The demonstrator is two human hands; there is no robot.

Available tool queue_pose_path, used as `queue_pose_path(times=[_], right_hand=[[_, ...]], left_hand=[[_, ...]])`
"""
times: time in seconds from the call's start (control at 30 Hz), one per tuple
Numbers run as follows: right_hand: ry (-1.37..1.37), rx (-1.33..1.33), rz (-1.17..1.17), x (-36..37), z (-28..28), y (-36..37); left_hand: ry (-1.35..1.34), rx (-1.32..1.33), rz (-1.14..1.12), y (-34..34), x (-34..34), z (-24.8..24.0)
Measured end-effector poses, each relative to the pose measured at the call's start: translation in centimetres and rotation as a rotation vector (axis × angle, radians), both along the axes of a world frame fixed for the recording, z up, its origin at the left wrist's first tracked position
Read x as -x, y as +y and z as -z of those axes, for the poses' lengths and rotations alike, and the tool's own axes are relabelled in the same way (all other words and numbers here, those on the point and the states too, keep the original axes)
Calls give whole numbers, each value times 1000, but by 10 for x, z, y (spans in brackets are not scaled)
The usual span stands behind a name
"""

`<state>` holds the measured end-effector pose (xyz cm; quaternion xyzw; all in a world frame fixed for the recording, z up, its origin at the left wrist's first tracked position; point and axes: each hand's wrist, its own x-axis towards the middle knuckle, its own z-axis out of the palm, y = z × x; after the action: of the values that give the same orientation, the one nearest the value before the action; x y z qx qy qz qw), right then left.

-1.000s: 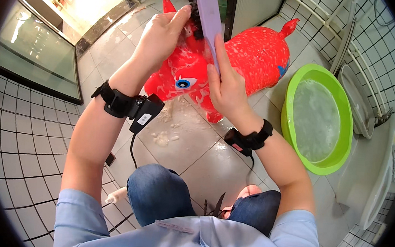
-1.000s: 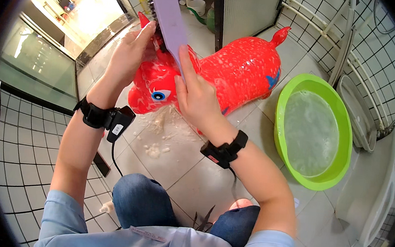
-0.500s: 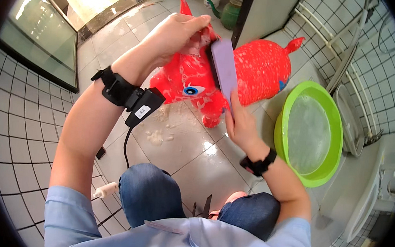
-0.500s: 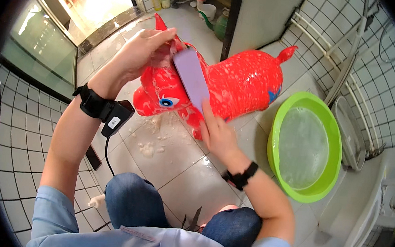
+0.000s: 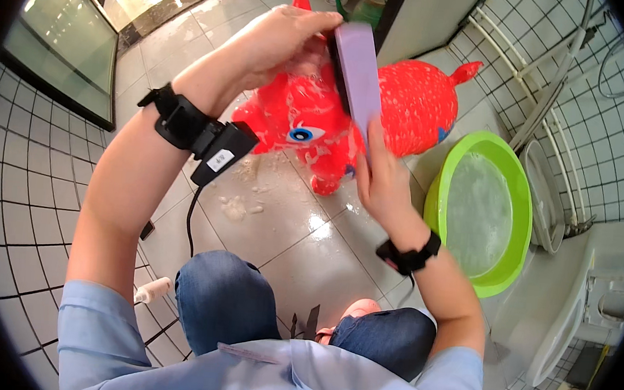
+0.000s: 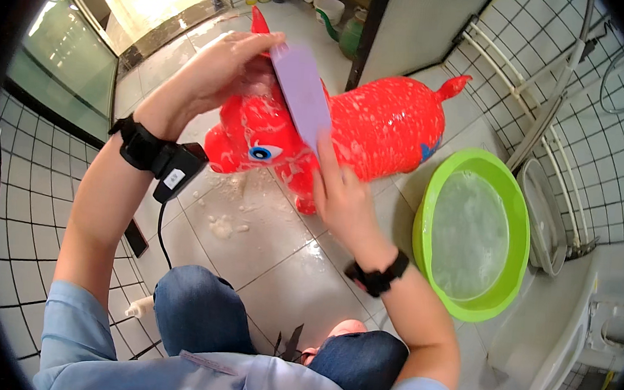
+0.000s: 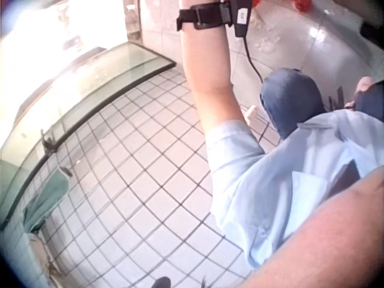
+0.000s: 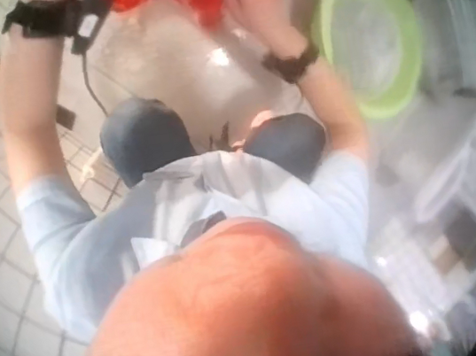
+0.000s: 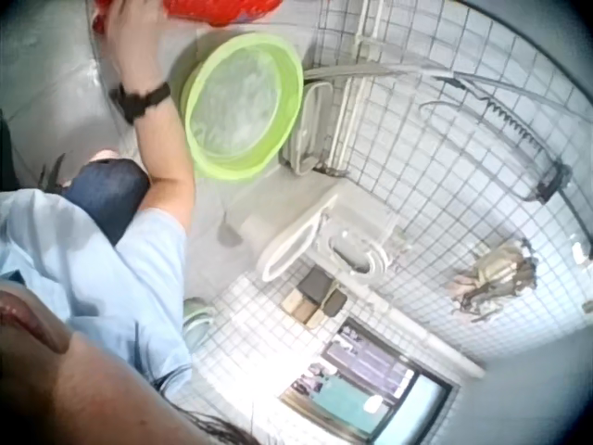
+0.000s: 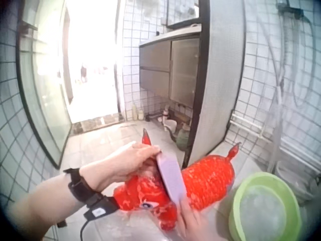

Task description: The person scrubs a red inflatable toy with a brush and soapy water.

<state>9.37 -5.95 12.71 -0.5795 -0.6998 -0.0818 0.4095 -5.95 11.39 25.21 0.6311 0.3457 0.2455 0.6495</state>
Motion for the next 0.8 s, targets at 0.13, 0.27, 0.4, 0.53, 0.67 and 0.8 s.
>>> queue_pose_path(times=[0.13,0.27,0.4,0.53,0.67,0.8], right_hand=[[-6,11,3,11,-21,25],[-74,117,-14,-11,18,-28],[-67,63,26,1,-12,9],[-33,81,34,6,-14,19],[-45,159,-7,-14,20,-34],[73,81,11,8,-21,19]], left_hand=[[-82,127,-26,12,7,8],[-84,119,-63,-4,-7,-3],[-15,19,30,6,3,1],[-54,41,88,20,12,6],[-36,38,-1,3,-5,2],[-68,1,50,9,4,7]])
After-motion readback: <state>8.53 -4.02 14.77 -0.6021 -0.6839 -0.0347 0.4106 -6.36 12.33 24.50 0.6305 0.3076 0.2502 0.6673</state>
